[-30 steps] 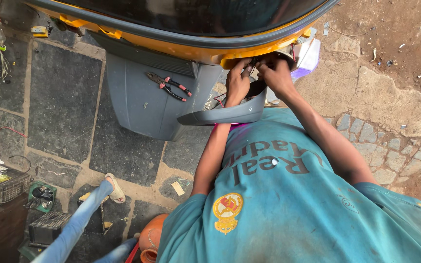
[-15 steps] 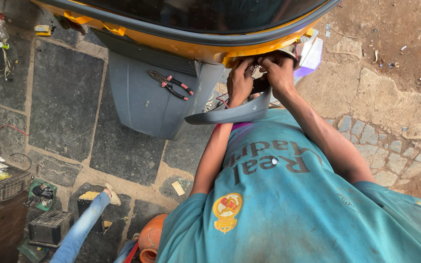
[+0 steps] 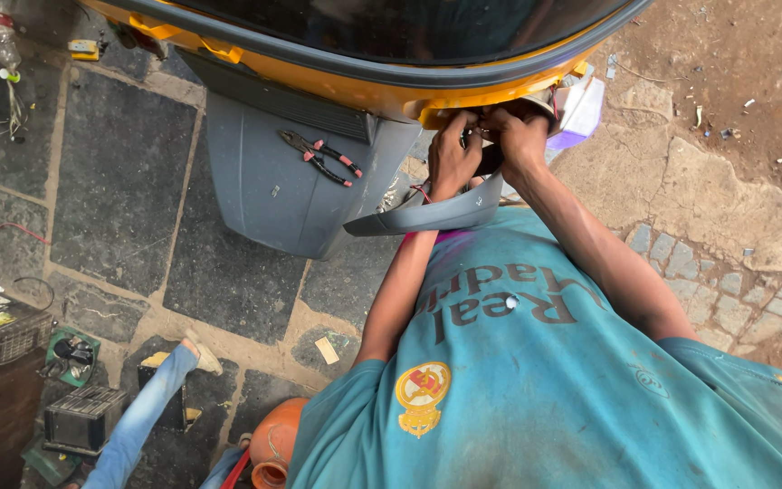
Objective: The person works on the headlight of a yellow auto-rickshaw, manipulating the bulb and wiring at the rear of the headlamp housing, then removes the headlight assembly from the vehicle, handles its wiring and bulb, and finally holds the headlight unit up against the front of the vehicle.
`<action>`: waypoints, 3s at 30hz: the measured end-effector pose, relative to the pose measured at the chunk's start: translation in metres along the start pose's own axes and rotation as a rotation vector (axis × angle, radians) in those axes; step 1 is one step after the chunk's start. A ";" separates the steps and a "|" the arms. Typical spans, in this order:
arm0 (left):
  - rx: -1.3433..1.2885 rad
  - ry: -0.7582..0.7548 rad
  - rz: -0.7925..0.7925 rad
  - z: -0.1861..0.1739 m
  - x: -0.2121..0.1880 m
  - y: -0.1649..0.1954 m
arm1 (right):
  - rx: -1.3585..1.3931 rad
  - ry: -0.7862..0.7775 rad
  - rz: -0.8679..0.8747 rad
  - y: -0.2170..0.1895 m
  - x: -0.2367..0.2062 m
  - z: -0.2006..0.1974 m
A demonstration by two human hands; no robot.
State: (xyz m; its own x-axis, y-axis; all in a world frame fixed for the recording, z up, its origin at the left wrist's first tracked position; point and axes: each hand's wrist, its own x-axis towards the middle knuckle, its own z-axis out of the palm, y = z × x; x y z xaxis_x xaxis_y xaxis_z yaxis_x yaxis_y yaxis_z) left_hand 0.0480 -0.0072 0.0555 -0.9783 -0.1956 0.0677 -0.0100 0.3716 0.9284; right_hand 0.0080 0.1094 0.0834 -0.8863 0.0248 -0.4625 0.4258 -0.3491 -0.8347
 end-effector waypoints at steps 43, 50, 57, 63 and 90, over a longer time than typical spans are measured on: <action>0.332 0.006 -0.087 -0.003 0.028 0.020 | -1.659 -0.552 -1.110 -0.059 0.005 -0.013; 0.337 0.069 0.008 0.000 0.029 0.027 | -1.764 -0.473 -1.071 -0.065 0.004 -0.008; 0.514 0.126 0.121 0.009 0.028 0.027 | -1.824 -0.497 -1.177 -0.080 0.001 -0.006; 0.461 0.076 0.019 0.012 0.030 0.030 | -1.907 -0.570 -0.999 -0.084 -0.001 -0.002; 0.085 0.042 0.068 -0.008 0.023 0.064 | -1.568 -0.477 -1.194 -0.090 -0.012 -0.031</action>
State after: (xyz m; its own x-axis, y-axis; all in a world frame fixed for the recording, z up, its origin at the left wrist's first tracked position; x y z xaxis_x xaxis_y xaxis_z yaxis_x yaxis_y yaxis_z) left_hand 0.0261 0.0052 0.1195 -0.9679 -0.2041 0.1467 0.0373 0.4607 0.8868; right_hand -0.0144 0.1698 0.1547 -0.6441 -0.7090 0.2871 -0.7646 0.6090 -0.2112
